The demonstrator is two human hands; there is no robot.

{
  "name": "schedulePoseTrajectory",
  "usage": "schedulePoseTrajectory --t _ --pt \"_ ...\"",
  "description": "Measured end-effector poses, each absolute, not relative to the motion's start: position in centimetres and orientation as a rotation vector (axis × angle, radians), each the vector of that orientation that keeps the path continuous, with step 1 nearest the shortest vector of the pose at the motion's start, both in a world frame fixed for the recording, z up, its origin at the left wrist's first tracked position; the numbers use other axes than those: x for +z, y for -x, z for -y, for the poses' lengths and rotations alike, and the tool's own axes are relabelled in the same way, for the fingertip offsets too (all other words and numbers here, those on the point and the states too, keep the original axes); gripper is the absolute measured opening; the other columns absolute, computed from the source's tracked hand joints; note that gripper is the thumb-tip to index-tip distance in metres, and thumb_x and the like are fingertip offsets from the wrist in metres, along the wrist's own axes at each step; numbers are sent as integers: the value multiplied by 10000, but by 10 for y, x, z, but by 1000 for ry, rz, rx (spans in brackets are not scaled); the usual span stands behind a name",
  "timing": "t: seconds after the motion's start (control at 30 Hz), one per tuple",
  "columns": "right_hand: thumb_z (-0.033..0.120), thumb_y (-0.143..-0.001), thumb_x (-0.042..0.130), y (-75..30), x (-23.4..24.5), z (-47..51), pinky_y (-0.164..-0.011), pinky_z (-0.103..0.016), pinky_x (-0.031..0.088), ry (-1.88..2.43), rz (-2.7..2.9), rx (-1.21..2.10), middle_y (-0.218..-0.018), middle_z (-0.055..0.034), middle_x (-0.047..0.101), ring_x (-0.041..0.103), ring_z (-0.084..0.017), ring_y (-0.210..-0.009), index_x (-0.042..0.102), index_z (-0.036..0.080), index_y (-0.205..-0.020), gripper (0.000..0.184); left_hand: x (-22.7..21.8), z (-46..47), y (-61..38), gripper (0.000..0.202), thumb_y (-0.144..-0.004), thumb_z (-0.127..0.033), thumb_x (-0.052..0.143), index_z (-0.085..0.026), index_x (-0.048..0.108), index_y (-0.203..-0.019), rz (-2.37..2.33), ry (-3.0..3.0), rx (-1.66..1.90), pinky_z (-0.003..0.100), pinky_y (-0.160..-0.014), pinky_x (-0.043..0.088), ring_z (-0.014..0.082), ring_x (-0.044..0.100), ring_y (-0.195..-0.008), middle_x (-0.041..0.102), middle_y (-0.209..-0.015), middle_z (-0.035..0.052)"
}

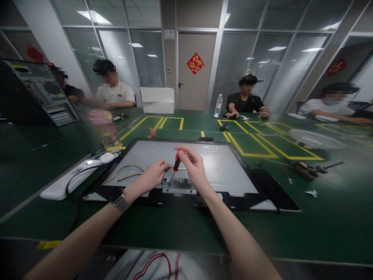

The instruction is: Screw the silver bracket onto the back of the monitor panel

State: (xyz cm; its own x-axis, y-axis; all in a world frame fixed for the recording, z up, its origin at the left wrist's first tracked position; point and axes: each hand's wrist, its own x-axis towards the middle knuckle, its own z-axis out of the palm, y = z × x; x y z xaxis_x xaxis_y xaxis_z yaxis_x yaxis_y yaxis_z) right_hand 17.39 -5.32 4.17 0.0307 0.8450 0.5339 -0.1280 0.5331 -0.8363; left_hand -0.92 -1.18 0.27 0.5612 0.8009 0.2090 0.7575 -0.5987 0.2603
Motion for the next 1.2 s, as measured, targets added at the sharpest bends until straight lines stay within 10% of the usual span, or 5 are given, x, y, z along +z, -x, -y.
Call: schedulePoseTrajectory --t 0.73,1.2 --pt "455 -875 633 -169 49 62 -796 -348 515 484 1367 1236 -852 -13 687 645 -171 -824 710 298 -999 214 -3 10 11 332 -925 -120 369 -184 643 -1100 -1298 -2630 525 312 -835 476 189 582 -894 572 -996 75" --pt "254 -855 660 -171 40 59 -809 -358 482 793 1445 438 -923 -24 593 582 -184 -873 683 277 -987 136 2 11 9 384 -913 -79 357 -161 633 -1167 -1335 -2654 472 331 -895 480 193 596 -933 585 -1047 92"
